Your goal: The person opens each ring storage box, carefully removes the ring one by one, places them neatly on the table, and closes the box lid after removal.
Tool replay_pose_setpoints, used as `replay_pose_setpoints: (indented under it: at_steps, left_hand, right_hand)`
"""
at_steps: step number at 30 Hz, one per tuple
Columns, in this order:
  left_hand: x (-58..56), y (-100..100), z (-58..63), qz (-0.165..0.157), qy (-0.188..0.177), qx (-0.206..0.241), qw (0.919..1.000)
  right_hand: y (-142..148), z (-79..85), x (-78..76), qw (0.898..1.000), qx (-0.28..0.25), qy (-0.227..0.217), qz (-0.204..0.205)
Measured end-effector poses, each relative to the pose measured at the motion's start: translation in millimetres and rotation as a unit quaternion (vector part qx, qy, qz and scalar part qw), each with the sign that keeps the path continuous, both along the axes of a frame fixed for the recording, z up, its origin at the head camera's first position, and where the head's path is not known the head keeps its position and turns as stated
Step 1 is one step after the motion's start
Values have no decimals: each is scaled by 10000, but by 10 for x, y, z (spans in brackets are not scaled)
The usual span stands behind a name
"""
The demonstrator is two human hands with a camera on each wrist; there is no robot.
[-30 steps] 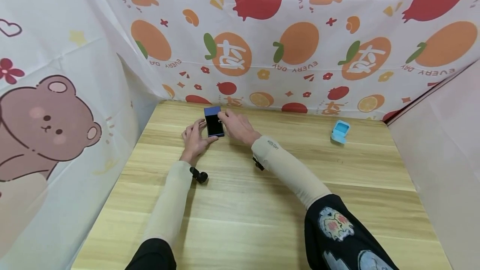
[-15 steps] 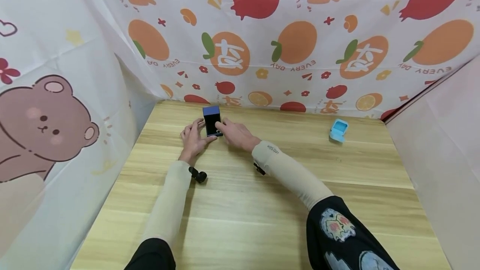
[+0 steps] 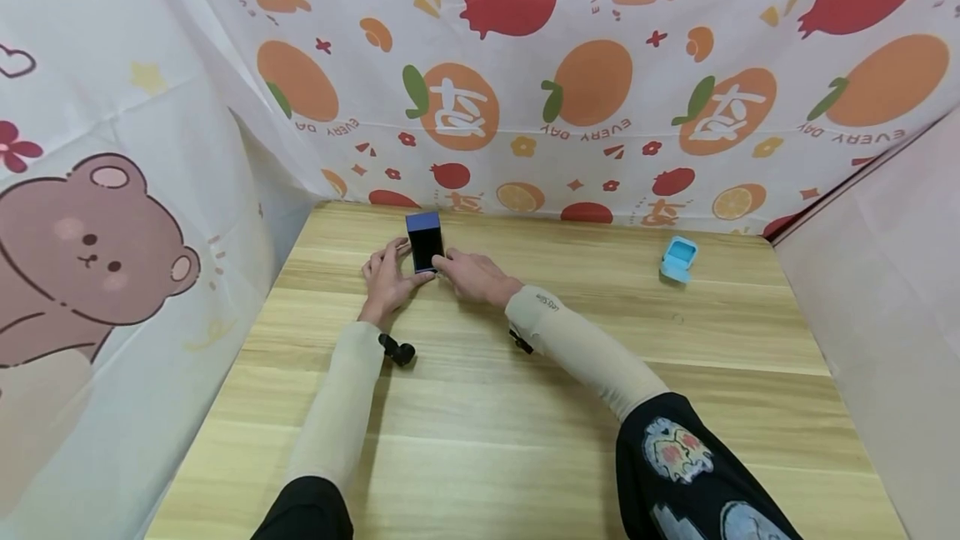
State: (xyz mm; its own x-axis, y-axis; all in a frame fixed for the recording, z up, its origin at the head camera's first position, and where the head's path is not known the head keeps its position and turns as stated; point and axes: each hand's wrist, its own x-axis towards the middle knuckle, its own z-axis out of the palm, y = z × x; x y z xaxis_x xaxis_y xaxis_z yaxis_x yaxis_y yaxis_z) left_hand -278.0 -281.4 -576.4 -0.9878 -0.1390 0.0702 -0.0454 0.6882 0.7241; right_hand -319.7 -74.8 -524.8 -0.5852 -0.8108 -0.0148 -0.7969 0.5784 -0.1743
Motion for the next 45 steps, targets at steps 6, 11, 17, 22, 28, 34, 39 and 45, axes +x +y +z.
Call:
replay_pose_setpoints:
  at_steps: [6,11,17,22,28,34,39,45]
  left_hand:
    - [-12,3,10,-47,92,-89,9999]
    - [-11,-9,-6,-46,57,-122,9999]
    - [-7,-34,-38,-62,46,-169,9998]
    - [11,-30,-29,-36,-33,-199,9998]
    - [33,3,17,-39,7,-206,9998]
    - [19,3,12,37,6,-242,9997]
    - [-2,-4,0,71,34,-227,9997]
    - [3,9,10,59,77,-165,9998]
  right_hand:
    - [-8,-32,18,9999,-87,-118,37]
    - [-22,-54,32,9998,39,-179,85]
    - [-30,-60,47,9981,221,-583,34]
    - [-41,-45,68,9956,380,-856,66]
    - [-66,-58,79,9960,447,-775,85]
    - [-108,-62,100,9962,549,-664,112]
    - [-160,-60,95,9962,498,-715,54]
    - [-188,-79,98,9955,511,-797,22]
